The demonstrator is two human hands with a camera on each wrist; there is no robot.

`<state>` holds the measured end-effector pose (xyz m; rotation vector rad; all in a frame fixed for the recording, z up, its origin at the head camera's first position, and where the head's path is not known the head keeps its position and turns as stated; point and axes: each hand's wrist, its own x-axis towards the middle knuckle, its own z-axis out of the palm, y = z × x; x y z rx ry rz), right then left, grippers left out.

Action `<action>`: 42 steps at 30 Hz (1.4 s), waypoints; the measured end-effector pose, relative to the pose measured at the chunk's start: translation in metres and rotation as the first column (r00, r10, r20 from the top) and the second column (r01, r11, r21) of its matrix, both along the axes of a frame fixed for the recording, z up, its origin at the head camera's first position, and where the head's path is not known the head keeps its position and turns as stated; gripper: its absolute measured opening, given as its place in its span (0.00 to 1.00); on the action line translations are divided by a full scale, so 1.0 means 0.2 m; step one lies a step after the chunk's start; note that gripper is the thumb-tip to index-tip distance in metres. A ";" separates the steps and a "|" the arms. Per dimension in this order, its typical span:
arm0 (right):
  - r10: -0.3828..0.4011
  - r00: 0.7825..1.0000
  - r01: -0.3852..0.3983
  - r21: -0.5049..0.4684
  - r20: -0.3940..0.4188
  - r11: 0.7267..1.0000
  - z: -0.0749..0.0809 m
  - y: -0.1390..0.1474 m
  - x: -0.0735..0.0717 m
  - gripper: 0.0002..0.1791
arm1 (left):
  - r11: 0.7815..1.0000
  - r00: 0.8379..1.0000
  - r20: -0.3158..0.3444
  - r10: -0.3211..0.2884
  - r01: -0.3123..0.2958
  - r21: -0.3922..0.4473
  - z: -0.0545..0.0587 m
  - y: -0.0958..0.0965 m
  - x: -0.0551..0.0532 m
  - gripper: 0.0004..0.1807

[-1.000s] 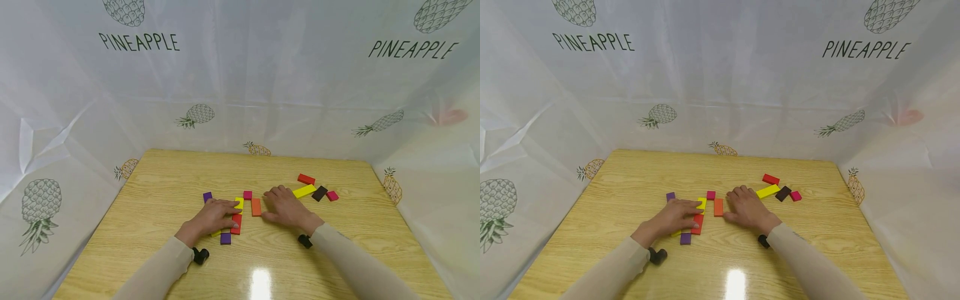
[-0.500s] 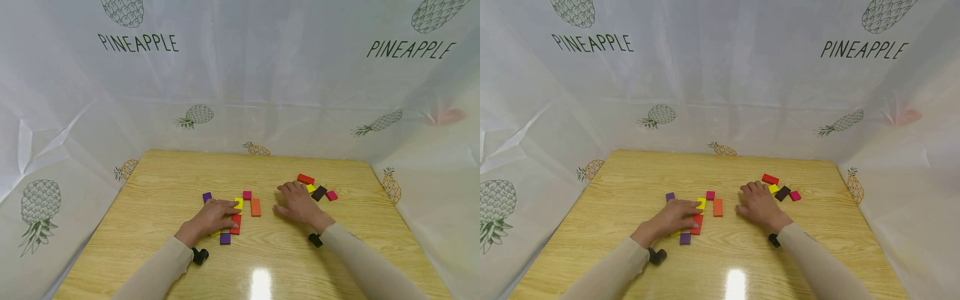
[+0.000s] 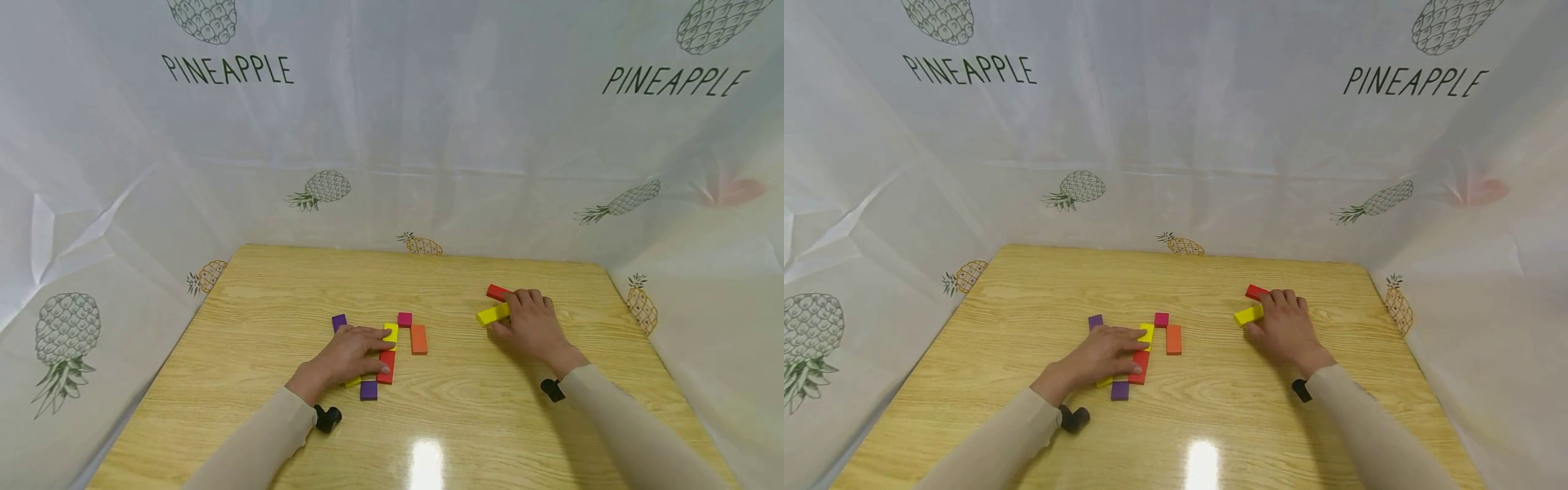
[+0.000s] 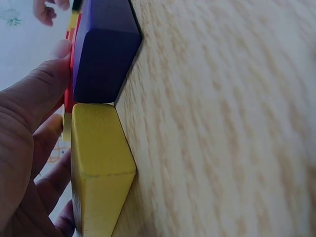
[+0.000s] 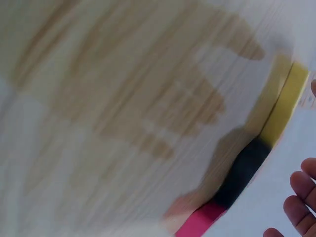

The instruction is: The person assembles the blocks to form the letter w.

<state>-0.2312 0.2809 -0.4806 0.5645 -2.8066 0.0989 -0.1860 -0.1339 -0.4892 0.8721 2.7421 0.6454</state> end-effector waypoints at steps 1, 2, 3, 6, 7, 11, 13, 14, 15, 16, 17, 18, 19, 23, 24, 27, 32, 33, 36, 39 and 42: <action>-0.015 1.000 0.015 0.001 0.006 1.000 0.00 0.02 0.00 0.34 | 1.000 1.000 0.001 0.000 0.000 0.001 0.00 0.00 0.00 0.30; -0.029 0.999 0.029 -0.001 0.016 1.000 0.00 0.05 0.00 0.35 | 1.000 1.000 0.003 0.000 0.000 0.001 0.00 0.00 0.00 0.30; -0.042 0.999 0.042 -0.003 0.030 0.999 0.00 0.07 0.00 0.36 | 1.000 1.000 0.005 0.000 0.000 0.001 0.00 0.00 0.00 0.29; -0.079 0.994 0.079 0.002 0.072 0.997 0.00 0.12 0.00 0.39 | 1.000 1.000 0.011 -0.002 0.002 0.004 0.01 0.00 0.00 0.29; -0.092 0.992 0.091 0.006 0.086 0.996 0.00 0.13 0.00 0.40 | 1.000 1.000 0.013 -0.002 0.002 0.006 0.01 0.00 0.00 0.29; -0.124 0.985 0.121 0.030 0.119 0.992 0.00 0.18 0.00 0.45 | 1.000 1.000 0.016 -0.002 0.001 0.006 0.01 0.00 0.00 0.29; -0.129 0.984 0.124 0.045 0.124 0.991 -0.01 0.20 0.00 0.46 | 1.000 1.000 0.015 -0.001 0.001 0.006 0.01 0.00 0.00 0.29; -0.129 0.984 0.123 0.049 0.125 0.991 -0.01 0.20 0.00 0.46 | 1.000 1.000 0.013 -0.001 0.001 0.007 0.01 0.00 0.00 0.29; -0.128 0.984 0.122 0.054 0.127 0.991 -0.01 0.21 0.00 0.46 | 1.000 1.000 0.008 -0.002 0.002 0.006 0.01 0.00 0.00 0.29; -0.128 0.983 0.121 0.056 0.129 0.991 -0.02 0.22 0.00 0.46 | 1.000 1.000 0.003 -0.003 0.003 0.007 0.01 0.00 0.00 0.29; -0.128 0.983 0.121 0.057 0.132 0.991 -0.02 0.22 0.00 0.46 | 1.000 1.000 -0.002 -0.003 0.003 0.009 0.01 0.00 0.00 0.29; -0.129 0.982 0.122 0.057 0.136 0.991 -0.02 0.23 0.00 0.46 | 1.000 1.000 -0.005 -0.004 0.004 0.012 0.01 0.00 0.01 0.29; -0.131 0.982 0.124 0.056 0.139 0.991 -0.02 0.23 0.00 0.46 | 1.000 1.000 -0.009 -0.005 0.005 0.014 0.01 0.00 0.01 0.29; -0.144 0.978 0.137 0.054 0.153 0.989 -0.03 0.25 0.01 0.45 | 1.000 1.000 -0.013 -0.007 0.007 0.023 0.00 0.00 0.01 0.29; -0.146 0.977 0.139 0.054 0.157 0.989 -0.03 0.25 0.01 0.44 | 1.000 1.000 -0.012 -0.007 0.007 0.024 0.00 0.00 0.01 0.29; -0.148 0.974 0.141 0.050 0.171 0.989 -0.02 0.26 0.01 0.42 | 1.000 1.000 -0.010 -0.008 0.008 0.024 0.00 0.00 0.01 0.29; -0.126 0.979 0.123 0.028 0.160 0.992 -0.03 0.26 0.01 0.39 | 1.000 1.000 -0.010 -0.005 0.006 0.023 0.01 0.00 0.01 0.29; -0.118 0.982 0.117 0.016 0.150 0.993 -0.03 0.26 0.00 0.38 | 1.000 1.000 -0.010 -0.005 0.005 0.022 0.01 0.00 0.01 0.29; -0.097 0.988 0.099 -0.013 0.117 0.995 -0.04 0.27 0.00 0.35 | 1.000 1.000 -0.011 -0.004 0.004 0.018 0.00 0.00 0.01 0.29; -0.079 0.993 0.082 -0.027 0.091 0.996 -0.04 0.27 0.00 0.34 | 1.000 1.000 -0.012 -0.003 0.004 0.015 0.00 0.00 0.01 0.29; -0.064 0.996 0.065 -0.020 0.062 0.998 -0.04 0.27 0.00 0.35 | 1.000 1.000 -0.004 0.000 0.000 0.011 0.00 0.00 0.01 0.30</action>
